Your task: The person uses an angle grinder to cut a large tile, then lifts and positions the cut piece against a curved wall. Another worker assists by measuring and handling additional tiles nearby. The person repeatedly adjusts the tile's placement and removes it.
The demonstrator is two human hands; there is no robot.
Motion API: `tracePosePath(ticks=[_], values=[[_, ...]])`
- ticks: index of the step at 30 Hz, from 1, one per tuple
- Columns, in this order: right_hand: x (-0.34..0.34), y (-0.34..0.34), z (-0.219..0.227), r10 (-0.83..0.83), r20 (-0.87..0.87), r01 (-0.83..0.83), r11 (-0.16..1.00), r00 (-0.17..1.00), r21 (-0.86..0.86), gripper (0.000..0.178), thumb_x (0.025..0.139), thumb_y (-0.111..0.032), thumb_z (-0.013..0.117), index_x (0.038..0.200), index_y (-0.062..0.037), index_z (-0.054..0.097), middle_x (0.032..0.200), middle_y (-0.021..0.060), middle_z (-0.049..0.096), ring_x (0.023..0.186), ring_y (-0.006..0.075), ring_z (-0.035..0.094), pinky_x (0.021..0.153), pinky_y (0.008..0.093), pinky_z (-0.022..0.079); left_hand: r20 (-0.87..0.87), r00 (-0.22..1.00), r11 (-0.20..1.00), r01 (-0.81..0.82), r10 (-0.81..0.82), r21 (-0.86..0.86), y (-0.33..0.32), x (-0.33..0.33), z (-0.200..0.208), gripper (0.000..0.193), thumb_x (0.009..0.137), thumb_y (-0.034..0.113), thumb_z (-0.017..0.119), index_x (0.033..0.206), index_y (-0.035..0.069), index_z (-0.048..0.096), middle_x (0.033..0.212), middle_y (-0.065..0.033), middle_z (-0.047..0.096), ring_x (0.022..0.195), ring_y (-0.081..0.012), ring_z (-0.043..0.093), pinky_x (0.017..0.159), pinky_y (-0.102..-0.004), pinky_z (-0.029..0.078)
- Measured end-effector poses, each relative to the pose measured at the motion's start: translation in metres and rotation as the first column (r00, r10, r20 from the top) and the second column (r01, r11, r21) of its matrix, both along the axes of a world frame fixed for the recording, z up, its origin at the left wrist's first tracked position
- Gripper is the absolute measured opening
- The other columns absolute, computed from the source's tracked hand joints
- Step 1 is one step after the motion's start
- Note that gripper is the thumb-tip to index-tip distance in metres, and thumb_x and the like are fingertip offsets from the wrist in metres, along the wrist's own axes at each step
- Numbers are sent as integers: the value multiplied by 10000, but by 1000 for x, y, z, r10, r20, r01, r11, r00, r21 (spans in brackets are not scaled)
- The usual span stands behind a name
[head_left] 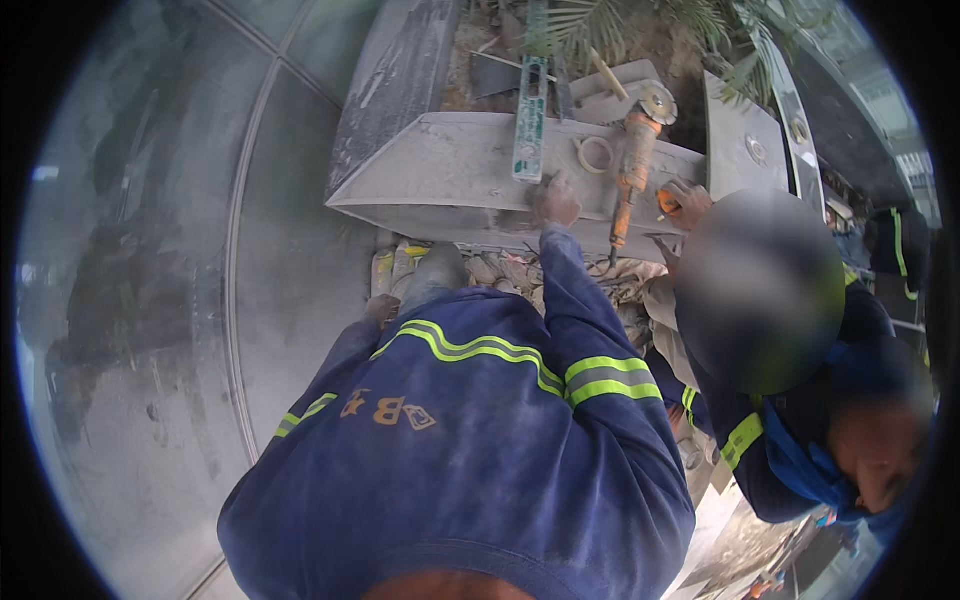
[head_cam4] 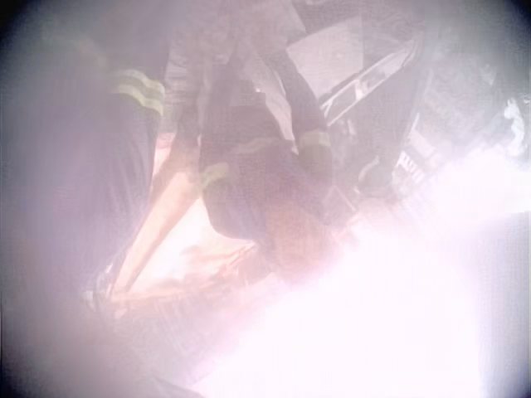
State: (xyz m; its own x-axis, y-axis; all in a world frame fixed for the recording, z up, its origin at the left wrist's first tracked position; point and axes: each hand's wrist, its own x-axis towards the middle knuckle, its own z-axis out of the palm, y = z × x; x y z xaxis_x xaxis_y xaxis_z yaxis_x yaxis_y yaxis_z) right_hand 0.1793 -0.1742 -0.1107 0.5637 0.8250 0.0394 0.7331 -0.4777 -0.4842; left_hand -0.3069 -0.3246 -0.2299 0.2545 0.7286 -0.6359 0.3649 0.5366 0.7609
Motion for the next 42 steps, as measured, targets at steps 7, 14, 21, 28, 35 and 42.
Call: tracePosePath(ticks=[7,14,21,28,35,42], values=[[5,-1,-12,34,17,-33,999,999,-25,296,857,-310,670,1083,-122,631,996,160,741,939,404,707,813,538,534,316,212,333,-854,925,-400,63,11,54,324,987,316,595,1164,45,613,1242,-126,679,1059,-265,657,963,-473,510],[50,-3,-12,341,55,-344,938,938,42,338,890,-303,642,1105,-43,620,1056,220,703,980,418,681,866,513,514,539,168,389,-861,825,-327,168,-33,97,743,1001,679,415,1282,11,579,1288,-174,671,1111,-278,633,971,-453,457],[10,-72,47,481,-15,-476,872,877,118,279,940,-204,616,1110,16,626,962,219,700,882,376,699,794,456,531,501,438,628,-713,747,-312,227,-73,103,922,972,797,278,1367,21,580,1305,-136,675,1120,-257,595,930,-390,435],[46,-144,29,305,-510,-521,775,804,-358,379,933,-242,714,1169,46,642,1009,151,706,916,264,690,833,405,538,433,575,712,-636,694,-297,248,-69,103,851,983,782,287,1215,47,649,1098,-44,689,887,-184,548,848,-360,435],[204,55,164,107,-953,-761,-580,283,-291,514,904,-347,757,1236,29,643,1035,108,697,877,223,672,752,371,539,416,556,692,-624,720,-363,240,-72,105,835,978,775,343,1152,21,658,999,-66,680,861,-194,565,811,-347,453],[188,161,212,91,-912,-892,269,399,-364,580,1000,-481,618,1398,-68,538,1008,85,662,612,67,542,484,218,429,397,533,661,-659,748,-360,239,-78,112,897,948,804,366,1188,-13,649,1081,-107,671,906,-212,563,834,-368,460]])
